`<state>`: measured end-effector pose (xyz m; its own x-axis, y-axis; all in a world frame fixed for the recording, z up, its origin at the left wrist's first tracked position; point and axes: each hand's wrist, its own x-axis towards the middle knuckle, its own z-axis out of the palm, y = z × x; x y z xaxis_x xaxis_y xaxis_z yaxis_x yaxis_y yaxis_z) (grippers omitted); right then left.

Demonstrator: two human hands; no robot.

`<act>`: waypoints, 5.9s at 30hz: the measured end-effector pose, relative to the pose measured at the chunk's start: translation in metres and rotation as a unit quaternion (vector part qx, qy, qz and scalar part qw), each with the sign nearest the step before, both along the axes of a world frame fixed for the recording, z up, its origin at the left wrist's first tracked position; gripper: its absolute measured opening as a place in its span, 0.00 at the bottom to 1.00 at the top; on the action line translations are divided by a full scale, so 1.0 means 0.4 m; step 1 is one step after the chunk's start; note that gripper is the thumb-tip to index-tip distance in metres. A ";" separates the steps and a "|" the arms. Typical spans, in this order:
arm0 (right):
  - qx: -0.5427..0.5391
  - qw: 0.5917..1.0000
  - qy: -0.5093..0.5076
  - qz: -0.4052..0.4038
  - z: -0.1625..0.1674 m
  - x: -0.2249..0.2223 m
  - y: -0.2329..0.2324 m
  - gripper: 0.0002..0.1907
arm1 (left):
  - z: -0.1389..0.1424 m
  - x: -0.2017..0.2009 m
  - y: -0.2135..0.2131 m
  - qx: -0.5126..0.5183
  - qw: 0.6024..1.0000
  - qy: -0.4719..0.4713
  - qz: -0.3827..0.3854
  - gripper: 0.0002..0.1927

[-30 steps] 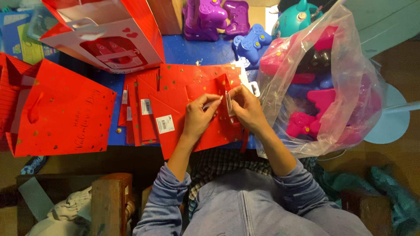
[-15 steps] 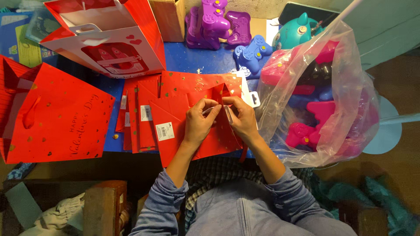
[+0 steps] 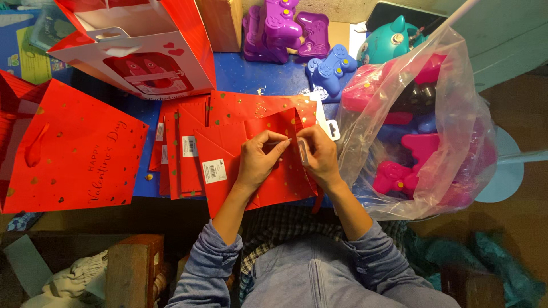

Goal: The person assembles red Valentine's Day gift bags and places small plastic toys inside them. They open flat-packed bags, insert purple and pink toys from a plastic bag, and fold the tops closed. The process is repeated for multiple bags on a blue table.

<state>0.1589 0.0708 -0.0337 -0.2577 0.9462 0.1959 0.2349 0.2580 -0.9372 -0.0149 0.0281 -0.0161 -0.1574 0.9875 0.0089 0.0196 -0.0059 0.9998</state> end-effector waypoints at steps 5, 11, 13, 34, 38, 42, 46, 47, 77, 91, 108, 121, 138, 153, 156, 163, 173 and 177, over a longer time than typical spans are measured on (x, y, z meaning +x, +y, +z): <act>-0.091 0.994 0.050 0.033 0.001 0.020 0.014 0.06 | 0.005 0.000 -0.002 -0.024 1.000 -0.009 0.003 0.06; -0.023 0.989 0.077 0.122 -0.001 0.029 0.016 0.19 | -0.004 -0.003 -0.003 -0.027 0.999 -0.041 0.002 0.05; -0.056 0.989 0.080 0.111 -0.007 0.027 0.014 0.16 | -0.007 -0.004 -0.003 -0.021 0.999 -0.032 0.005 0.05; 0.016 0.998 0.026 0.056 0.022 0.009 -0.006 0.08 | -0.007 0.000 -0.002 -0.011 0.998 -0.063 0.009 0.05; -0.051 0.999 0.012 0.002 0.018 0.005 -0.012 0.07 | -0.004 0.001 -0.003 0.030 0.999 -0.014 0.012 0.06; -0.037 0.999 0.019 0.009 0.029 0.007 -0.012 0.08 | -0.003 0.000 -0.003 0.006 1.000 -0.009 0.013 0.06; 0.033 0.997 0.034 0.060 0.048 0.006 -0.008 0.11 | -0.005 -0.002 0.000 -0.005 1.000 -0.025 0.012 0.06; 0.048 0.996 0.029 0.066 0.052 0.005 -0.008 0.11 | -0.006 -0.002 0.000 -0.010 0.999 -0.035 0.013 0.06; 0.040 0.999 -0.032 0.020 0.035 -0.001 -0.003 0.07 | -0.026 0.004 0.004 0.042 0.999 -0.016 0.011 0.09; 0.083 0.995 -0.039 0.032 0.031 -0.004 -0.001 0.13 | -0.035 0.009 0.008 0.018 0.999 0.004 0.040 0.05; 0.078 0.994 -0.071 0.020 0.026 0.000 -0.003 0.10 | -0.024 0.029 -0.002 0.058 0.995 0.061 0.058 0.05; 0.080 0.986 -0.142 0.036 0.077 0.005 0.002 0.11 | -0.005 0.042 0.000 0.008 0.997 0.041 0.071 0.06; 0.143 0.984 -0.098 0.049 0.054 0.003 -0.012 0.07 | 0.000 0.033 -0.021 -0.026 0.998 0.016 0.053 0.19; 0.146 0.989 0.028 0.014 0.098 0.065 -0.015 0.07 | 0.114 0.159 -0.082 0.010 0.871 0.481 0.094 0.44; 0.070 0.992 0.086 0.054 0.117 0.072 -0.023 0.08 | 0.103 0.151 -0.077 -0.010 0.859 0.505 0.089 0.32; 0.230 0.918 -0.168 0.275 0.177 0.029 -0.023 0.12 | 0.221 0.067 -0.122 -0.026 0.848 0.525 0.062 0.14; 0.278 0.823 -0.278 0.410 0.204 -0.110 0.010 0.20 | 0.530 -0.072 -0.218 0.075 0.766 0.597 0.228 0.13; 0.200 0.792 -0.384 0.431 0.258 -0.129 0.005 0.20 | 0.563 -0.078 -0.220 0.081 0.764 0.584 0.262 0.17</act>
<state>0.1072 0.0729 0.0695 -0.9621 0.2564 -0.0925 0.2716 0.8723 -0.4066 -0.0462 -0.0600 0.2092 -0.3226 0.7631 0.5600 0.9396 0.1870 0.2866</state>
